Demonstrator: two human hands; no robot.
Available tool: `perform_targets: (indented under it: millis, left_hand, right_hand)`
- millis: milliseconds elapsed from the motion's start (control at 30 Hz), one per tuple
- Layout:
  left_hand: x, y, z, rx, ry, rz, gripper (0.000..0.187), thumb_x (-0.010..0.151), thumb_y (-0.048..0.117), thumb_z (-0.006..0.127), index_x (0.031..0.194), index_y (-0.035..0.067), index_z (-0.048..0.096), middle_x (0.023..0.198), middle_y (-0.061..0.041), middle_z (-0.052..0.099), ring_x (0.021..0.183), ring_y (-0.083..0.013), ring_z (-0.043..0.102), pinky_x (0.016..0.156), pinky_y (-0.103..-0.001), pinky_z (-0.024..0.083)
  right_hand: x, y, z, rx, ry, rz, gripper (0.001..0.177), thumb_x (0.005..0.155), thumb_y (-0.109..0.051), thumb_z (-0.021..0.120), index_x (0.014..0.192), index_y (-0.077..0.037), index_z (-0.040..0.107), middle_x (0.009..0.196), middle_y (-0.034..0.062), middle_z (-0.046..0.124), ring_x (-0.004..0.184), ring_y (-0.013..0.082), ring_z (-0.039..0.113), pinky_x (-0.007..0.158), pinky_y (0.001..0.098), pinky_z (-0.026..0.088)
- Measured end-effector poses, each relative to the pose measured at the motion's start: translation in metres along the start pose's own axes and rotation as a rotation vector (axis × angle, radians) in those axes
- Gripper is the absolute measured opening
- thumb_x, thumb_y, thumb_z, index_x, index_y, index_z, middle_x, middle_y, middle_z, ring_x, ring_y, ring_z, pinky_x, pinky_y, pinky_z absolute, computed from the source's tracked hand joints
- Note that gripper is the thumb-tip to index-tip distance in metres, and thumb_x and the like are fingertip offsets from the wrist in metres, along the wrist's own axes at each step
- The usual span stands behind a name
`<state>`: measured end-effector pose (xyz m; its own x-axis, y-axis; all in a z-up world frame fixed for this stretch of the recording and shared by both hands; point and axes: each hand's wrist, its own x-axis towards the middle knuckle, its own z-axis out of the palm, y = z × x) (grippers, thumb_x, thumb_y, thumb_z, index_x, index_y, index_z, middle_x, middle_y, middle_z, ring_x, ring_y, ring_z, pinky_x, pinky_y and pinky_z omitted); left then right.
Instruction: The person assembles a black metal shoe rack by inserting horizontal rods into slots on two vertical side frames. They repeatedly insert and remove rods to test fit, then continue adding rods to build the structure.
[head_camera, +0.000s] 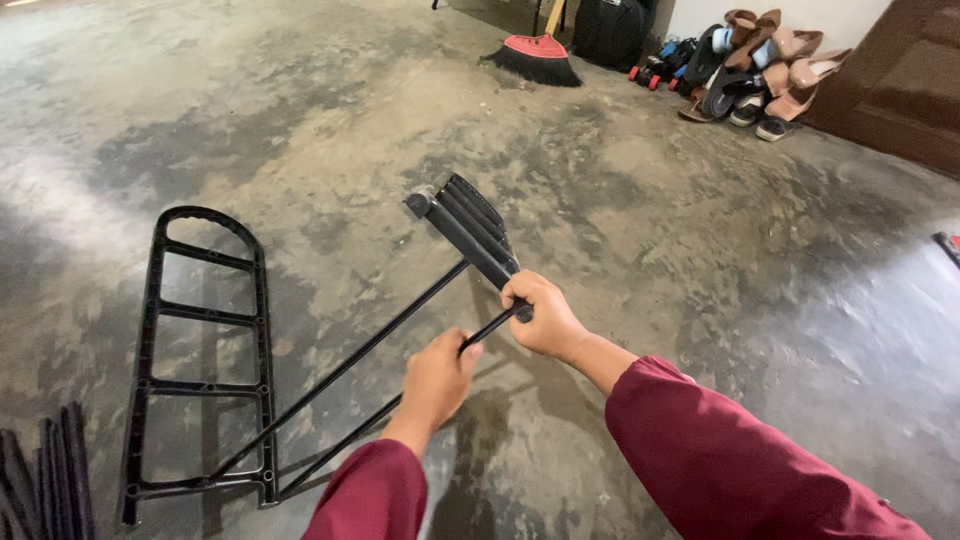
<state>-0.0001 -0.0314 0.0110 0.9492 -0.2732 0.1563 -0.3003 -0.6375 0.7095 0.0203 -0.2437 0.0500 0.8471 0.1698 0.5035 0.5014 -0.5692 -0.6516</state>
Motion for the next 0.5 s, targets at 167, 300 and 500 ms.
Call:
perform_targets:
  millis: [167,300,500]
  left_hand:
    - [0.013,0.024,0.021,-0.108,0.255,0.232,0.018,0.1,0.019,0.056,0.111,0.006,0.064,0.102,-0.019,0.069,0.099,-0.0423,0.064,0.083,-0.052,0.05]
    - [0.01,0.026,0.019,-0.105,0.238,0.169,0.02,0.1,0.024,0.055,0.106,0.008,0.065,0.099,-0.017,0.07,0.097,-0.0409,0.066,0.079,-0.052,0.05]
    - [0.021,0.021,0.016,-0.039,0.058,-0.09,0.036,0.098,0.043,0.051,0.094,0.013,0.07,0.084,-0.019,0.071,0.087,-0.0438,0.066,0.073,-0.054,0.049]
  right_hand:
    - [0.005,-0.007,0.001,0.024,0.005,-0.071,0.023,0.07,0.005,0.06,0.091,-0.006,0.057,0.09,0.012,0.059,0.089,0.0339,0.057,0.08,0.039,0.049]
    - [0.01,-0.008,-0.005,0.042,-0.127,-0.173,0.028,0.068,0.005,0.059,0.095,-0.006,0.057,0.092,0.0127,0.055,0.092,0.0345,0.054,0.083,0.0395,0.046]
    - [0.009,-0.011,-0.006,0.02,-0.277,-0.105,0.02,0.072,0.006,0.056,0.087,-0.007,0.053,0.092,0.0118,0.049,0.089,0.0337,0.051,0.076,0.0407,0.044]
